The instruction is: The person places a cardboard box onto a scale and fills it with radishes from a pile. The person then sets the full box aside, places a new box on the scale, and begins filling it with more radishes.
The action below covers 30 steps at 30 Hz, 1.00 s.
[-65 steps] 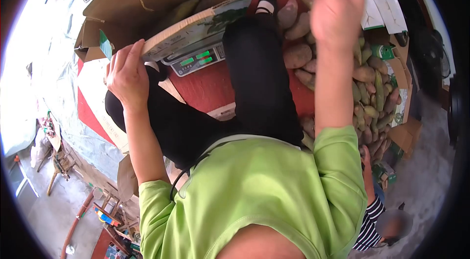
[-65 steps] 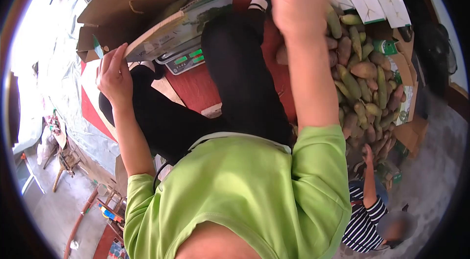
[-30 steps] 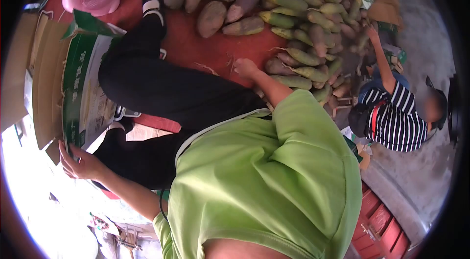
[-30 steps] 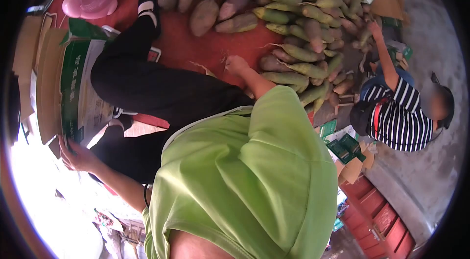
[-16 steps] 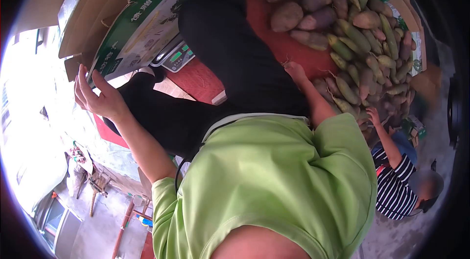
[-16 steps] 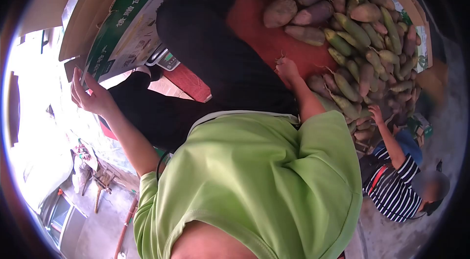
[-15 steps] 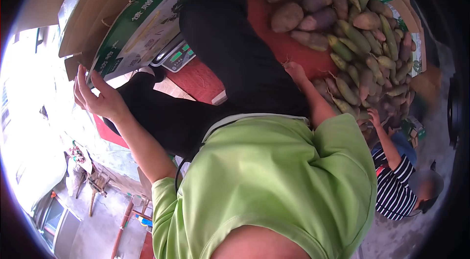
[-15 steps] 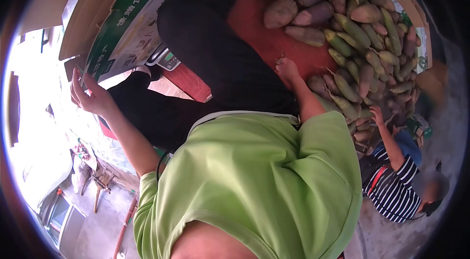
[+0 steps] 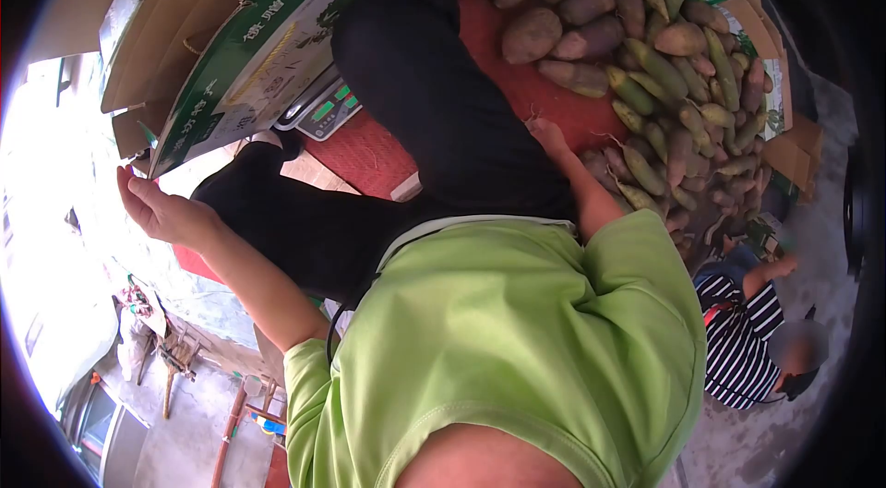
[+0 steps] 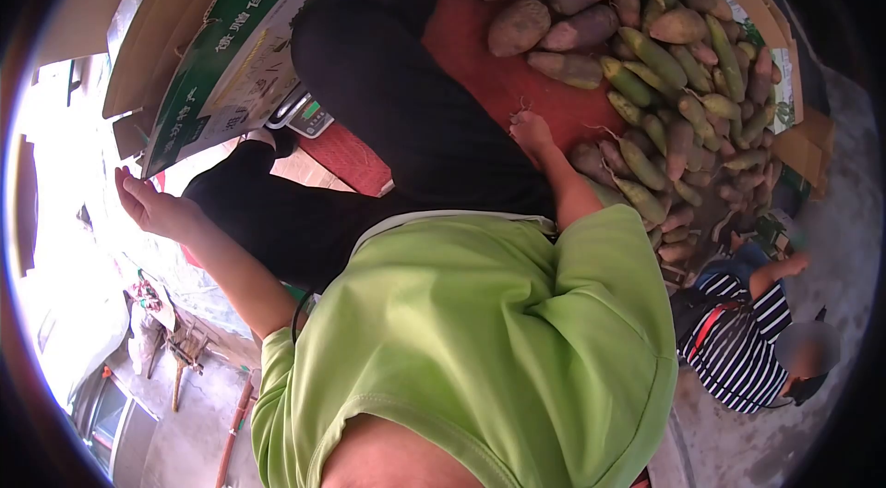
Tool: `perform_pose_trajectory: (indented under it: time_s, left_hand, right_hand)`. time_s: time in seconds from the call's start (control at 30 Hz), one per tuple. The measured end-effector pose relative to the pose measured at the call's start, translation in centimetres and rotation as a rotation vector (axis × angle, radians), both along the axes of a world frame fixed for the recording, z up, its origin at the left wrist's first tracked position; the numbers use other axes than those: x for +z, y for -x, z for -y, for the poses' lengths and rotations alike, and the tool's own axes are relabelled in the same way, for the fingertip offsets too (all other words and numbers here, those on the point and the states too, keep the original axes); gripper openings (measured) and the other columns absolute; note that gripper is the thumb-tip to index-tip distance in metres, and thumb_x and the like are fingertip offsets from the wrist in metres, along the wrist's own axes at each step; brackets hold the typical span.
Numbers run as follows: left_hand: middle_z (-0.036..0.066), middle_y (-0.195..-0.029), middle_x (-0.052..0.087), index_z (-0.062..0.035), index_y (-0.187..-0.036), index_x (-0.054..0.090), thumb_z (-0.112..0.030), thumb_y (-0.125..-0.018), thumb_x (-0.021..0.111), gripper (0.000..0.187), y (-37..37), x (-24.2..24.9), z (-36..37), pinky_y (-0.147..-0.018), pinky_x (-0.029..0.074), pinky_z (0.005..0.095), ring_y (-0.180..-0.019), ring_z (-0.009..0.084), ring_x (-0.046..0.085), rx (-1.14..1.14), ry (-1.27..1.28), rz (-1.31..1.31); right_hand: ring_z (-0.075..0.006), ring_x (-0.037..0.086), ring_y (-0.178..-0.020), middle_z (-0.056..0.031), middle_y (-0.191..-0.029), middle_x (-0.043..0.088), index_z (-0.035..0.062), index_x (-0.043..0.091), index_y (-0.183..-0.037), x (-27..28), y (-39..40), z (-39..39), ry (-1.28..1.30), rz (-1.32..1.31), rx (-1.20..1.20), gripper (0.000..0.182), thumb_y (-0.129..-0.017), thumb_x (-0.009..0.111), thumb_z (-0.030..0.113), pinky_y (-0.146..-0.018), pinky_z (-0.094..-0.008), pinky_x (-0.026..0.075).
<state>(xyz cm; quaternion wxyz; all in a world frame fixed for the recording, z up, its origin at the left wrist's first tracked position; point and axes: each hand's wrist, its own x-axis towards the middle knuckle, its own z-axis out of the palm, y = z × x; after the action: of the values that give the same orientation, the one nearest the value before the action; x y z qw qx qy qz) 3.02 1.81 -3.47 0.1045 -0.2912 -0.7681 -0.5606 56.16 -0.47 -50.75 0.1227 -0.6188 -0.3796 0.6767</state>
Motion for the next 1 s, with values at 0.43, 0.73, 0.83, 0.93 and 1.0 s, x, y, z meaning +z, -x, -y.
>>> perform_pose_trajectory:
  time_s: [0.43, 0.73, 0.83, 0.93, 1.0]
  left_hand:
    - [0.009, -0.116, 0.057, -0.0052, -0.122, 0.05, -0.028, -0.096, 0.046, 0.035, 0.9, 0.1, 0.2, -0.089, 0.039, 0.0351, -0.11, 0.0172, 0.05, -0.002, -0.15, 0.346]
    - [0.011, -0.125, 0.051, -0.0023, -0.124, 0.047, -0.031, -0.096, 0.046, 0.04, 1.4, 0.5, 0.5, -0.093, 0.039, 0.0401, -0.118, 0.0231, 0.044, -0.037, -0.131, 0.404]
    - [0.014, -0.127, 0.05, -0.0005, -0.124, 0.046, -0.03, -0.098, 0.041, 0.04, 0.4, 0.9, 0.1, -0.093, 0.04, 0.041, -0.119, 0.0249, 0.044, -0.031, -0.096, 0.407]
    - [0.013, -0.126, 0.05, -0.001, -0.122, 0.048, -0.028, -0.099, 0.038, 0.037, -0.2, 1.2, -0.4, -0.091, 0.042, 0.0397, -0.116, 0.0238, 0.046, -0.012, -0.099, 0.418]
    - [0.013, -0.125, 0.051, -0.0011, -0.121, 0.049, -0.027, -0.099, 0.036, 0.036, 0.0, 0.9, -0.4, -0.09, 0.043, 0.0396, -0.114, 0.0238, 0.048, -0.003, -0.099, 0.419]
  right_hand:
    - [-0.0296, 0.065, -0.081, -0.0164, -0.083, 0.066, 0.0011, 0.064, -0.087, 9.7, 2.3, -2.2, -0.184, 0.271, 0.271, 0.017, -0.075, 0.059, 0.012, -0.071, -0.0389, 0.049]
    - [-0.0336, 0.061, -0.085, -0.0157, -0.084, 0.065, 0.0057, 0.065, -0.083, 7.1, 3.3, -0.8, -0.41, 0.476, 0.526, 0.015, -0.076, 0.059, 0.018, -0.075, -0.0418, 0.048]
    - [-0.0331, 0.061, -0.089, -0.0156, -0.089, 0.064, 0.0061, 0.064, -0.087, 10.7, 4.0, -1.1, -0.343, 0.496, 0.427, 0.018, -0.076, 0.062, 0.02, -0.077, -0.041, 0.048]
    - [-0.0329, 0.061, -0.086, -0.0157, -0.087, 0.064, 0.0064, 0.064, -0.086, 14.8, 4.7, -2.0, -0.173, 0.516, 0.319, 0.016, -0.075, 0.062, 0.018, -0.075, -0.0406, 0.048]
    - [-0.0329, 0.062, -0.081, -0.0161, -0.083, 0.064, 0.0064, 0.065, -0.082, 14.6, 4.4, -1.6, -0.174, 0.527, 0.366, 0.013, -0.075, 0.061, 0.016, -0.072, -0.0406, 0.048]
